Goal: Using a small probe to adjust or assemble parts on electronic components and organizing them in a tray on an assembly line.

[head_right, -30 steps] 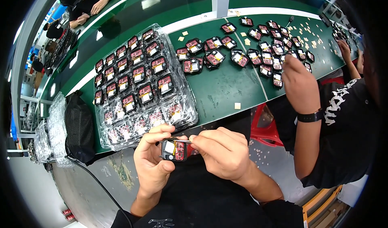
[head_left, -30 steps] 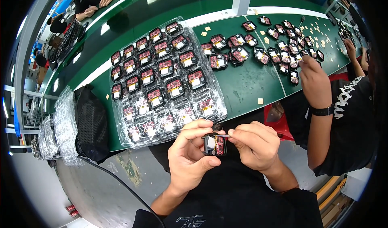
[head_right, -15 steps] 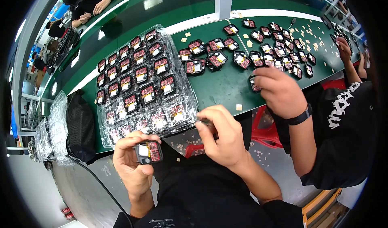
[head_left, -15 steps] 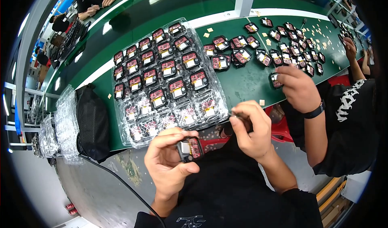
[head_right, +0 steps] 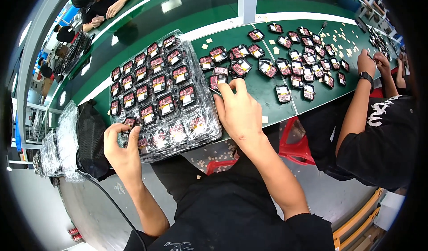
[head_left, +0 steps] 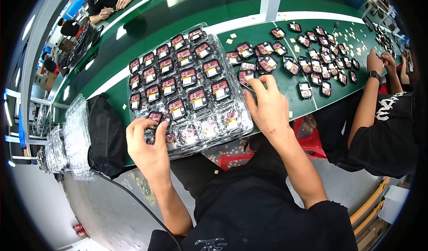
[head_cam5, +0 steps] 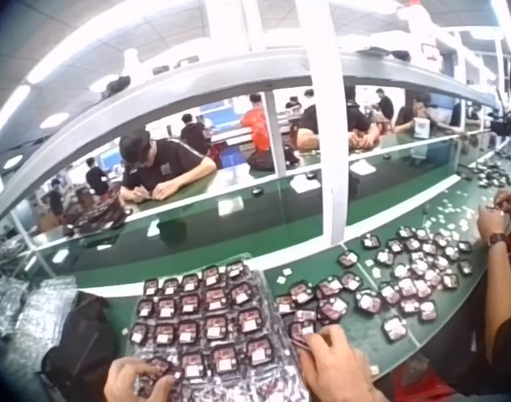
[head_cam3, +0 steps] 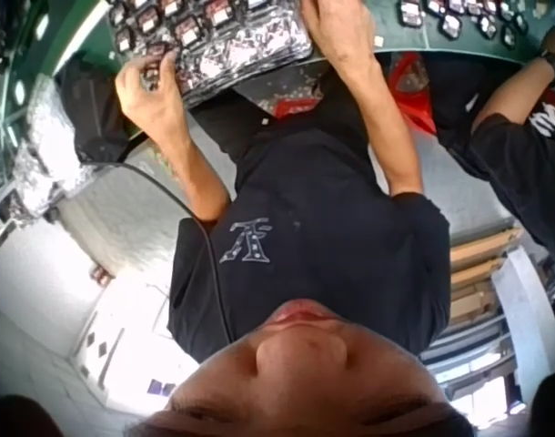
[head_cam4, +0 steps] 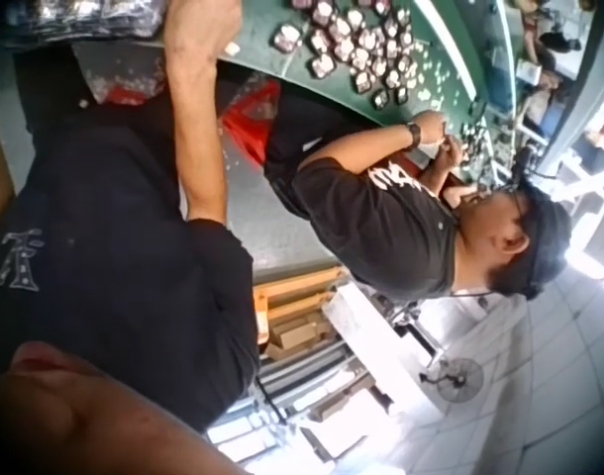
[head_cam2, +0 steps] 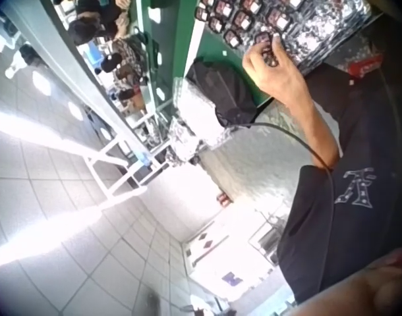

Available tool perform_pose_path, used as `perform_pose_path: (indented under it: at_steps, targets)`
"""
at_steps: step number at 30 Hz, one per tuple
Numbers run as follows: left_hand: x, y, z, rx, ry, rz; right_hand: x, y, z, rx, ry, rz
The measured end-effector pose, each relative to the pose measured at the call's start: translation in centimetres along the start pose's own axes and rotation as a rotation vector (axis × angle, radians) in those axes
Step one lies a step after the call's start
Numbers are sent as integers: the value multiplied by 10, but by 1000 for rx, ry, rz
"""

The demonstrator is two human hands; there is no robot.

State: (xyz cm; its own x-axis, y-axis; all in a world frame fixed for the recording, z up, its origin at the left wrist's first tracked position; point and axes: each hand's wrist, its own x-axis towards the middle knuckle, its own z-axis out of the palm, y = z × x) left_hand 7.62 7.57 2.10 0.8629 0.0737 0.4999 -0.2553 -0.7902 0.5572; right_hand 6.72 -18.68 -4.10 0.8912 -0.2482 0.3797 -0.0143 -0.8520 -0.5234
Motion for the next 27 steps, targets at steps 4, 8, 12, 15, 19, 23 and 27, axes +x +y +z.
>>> perform_pose_path:
  at_steps: [4,8,12,15,19,23,27]
  targets:
    - [-4,2,3,28,-26,-70,0,-1,1,-20,4,10]
    - [-4,6,1,77,-70,-72,0,-3,-2,-79,-28,56]
    - [-5,9,-3,176,-90,5,-4,1,-8,-80,-60,99]
    - [-5,0,-1,194,-77,64,-10,6,-13,-83,-60,115]
    - [-2,-5,0,189,-91,119,-17,11,-21,-13,7,142]
    - [2,4,-4,127,-131,30,-24,18,-30,-25,15,117]
    - [2,9,-2,171,-139,-51,-26,19,-32,-7,-3,74]
